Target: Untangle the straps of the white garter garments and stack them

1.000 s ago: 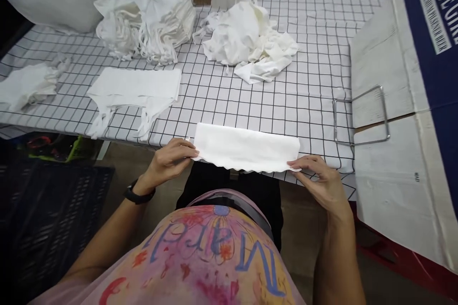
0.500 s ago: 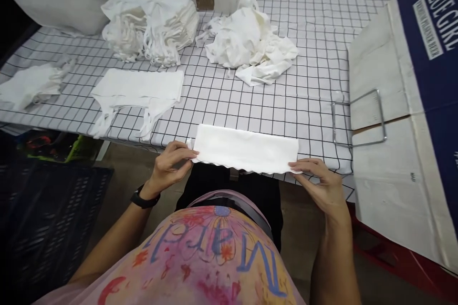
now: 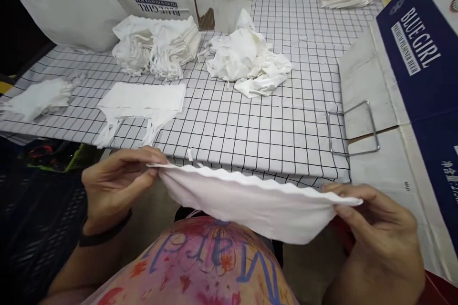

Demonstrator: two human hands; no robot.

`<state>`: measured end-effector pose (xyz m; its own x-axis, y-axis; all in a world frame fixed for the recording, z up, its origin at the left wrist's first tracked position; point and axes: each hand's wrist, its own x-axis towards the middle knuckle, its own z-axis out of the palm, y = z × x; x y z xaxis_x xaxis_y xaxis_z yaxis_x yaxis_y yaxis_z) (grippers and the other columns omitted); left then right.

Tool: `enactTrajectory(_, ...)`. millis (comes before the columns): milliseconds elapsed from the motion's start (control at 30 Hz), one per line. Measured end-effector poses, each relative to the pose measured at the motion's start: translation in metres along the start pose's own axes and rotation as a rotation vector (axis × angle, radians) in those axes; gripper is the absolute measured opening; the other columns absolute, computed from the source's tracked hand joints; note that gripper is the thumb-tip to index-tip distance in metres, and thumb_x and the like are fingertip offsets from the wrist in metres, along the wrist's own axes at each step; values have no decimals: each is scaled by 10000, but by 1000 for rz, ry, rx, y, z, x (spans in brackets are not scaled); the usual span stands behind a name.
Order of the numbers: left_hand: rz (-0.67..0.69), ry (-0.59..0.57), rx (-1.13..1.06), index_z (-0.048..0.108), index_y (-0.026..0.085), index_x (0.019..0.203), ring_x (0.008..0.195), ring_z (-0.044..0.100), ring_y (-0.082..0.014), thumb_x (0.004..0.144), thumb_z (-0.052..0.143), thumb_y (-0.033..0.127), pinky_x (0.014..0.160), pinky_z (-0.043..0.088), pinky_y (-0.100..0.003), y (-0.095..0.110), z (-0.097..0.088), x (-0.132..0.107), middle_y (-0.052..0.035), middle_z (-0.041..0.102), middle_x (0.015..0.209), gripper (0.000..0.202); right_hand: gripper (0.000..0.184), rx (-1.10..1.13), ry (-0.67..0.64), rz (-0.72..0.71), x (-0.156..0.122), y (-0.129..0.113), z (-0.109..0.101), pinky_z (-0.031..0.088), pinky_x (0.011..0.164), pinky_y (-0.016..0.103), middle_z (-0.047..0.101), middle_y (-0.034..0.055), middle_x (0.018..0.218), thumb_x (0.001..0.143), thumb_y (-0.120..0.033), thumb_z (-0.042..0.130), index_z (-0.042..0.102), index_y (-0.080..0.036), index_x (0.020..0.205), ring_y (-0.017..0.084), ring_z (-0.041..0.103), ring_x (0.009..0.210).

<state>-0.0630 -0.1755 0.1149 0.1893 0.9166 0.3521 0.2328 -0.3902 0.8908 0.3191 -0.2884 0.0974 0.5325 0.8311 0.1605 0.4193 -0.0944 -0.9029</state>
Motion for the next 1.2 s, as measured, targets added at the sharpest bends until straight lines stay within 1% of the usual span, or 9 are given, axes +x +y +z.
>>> enactTrajectory(133,-79,50,24,709,262,952,765,690,-156,793,743,131,657,567,-287,-8,11,49,-2,728,886,209,251,210,135,97,52,15,26,572,615,430,658,24,686,600,-356,918,761,-281,781,220,611,581)
enactTrajectory(233,-193,-75,33,667,207,953,662,606,-131,770,670,119,583,454,-250,-47,34,95,14,660,729,203,320,238,82,87,98,41,58,565,677,357,712,35,762,629,-377,905,751,-213,857,193,647,679)
enactTrajectory(367,-288,-142,189,601,191,846,569,442,-121,677,586,55,589,357,-269,-106,70,143,66,466,568,218,289,-39,-76,130,140,69,101,553,668,361,711,34,741,710,-447,801,716,-214,857,214,650,682)
enactTrajectory(500,-280,-170,366,574,205,805,618,469,-160,642,567,25,668,377,-313,-139,89,167,53,475,580,244,179,-343,-34,62,163,80,126,545,789,414,698,43,710,752,-395,709,689,-226,809,253,660,716)
enactTrajectory(700,-202,-234,625,604,202,919,777,590,-236,724,599,55,768,477,-386,-147,87,175,-45,621,821,245,219,-484,-61,5,178,85,134,531,844,454,696,59,729,772,-422,698,680,-220,854,294,680,771)
enactTrajectory(833,25,-276,847,605,195,1189,1162,594,-332,852,551,93,947,525,-502,-130,99,159,-142,620,1300,356,390,-429,13,-38,162,80,131,553,847,450,734,43,812,801,-417,715,686,-190,1117,263,688,773)
enactTrajectory(967,336,-561,729,595,179,1269,1360,522,-295,943,470,72,1118,481,-498,-106,141,141,-127,576,1475,365,286,-252,166,-104,107,60,114,576,806,365,759,51,924,914,-402,659,724,-203,1109,207,697,808)
enactTrajectory(1100,567,-808,596,578,186,1339,1454,462,-266,1018,411,109,1194,418,-495,-89,195,130,-112,523,1570,370,364,-36,-49,141,31,58,95,562,672,312,747,49,769,939,-541,660,736,-196,852,181,673,652)
enactTrajectory(1200,602,-925,579,555,190,1385,1471,450,-275,1065,442,254,1240,353,-523,-85,226,124,-113,488,1601,345,467,6,-276,346,-12,80,90,557,653,327,762,77,761,924,-634,634,744,-188,839,206,694,638)
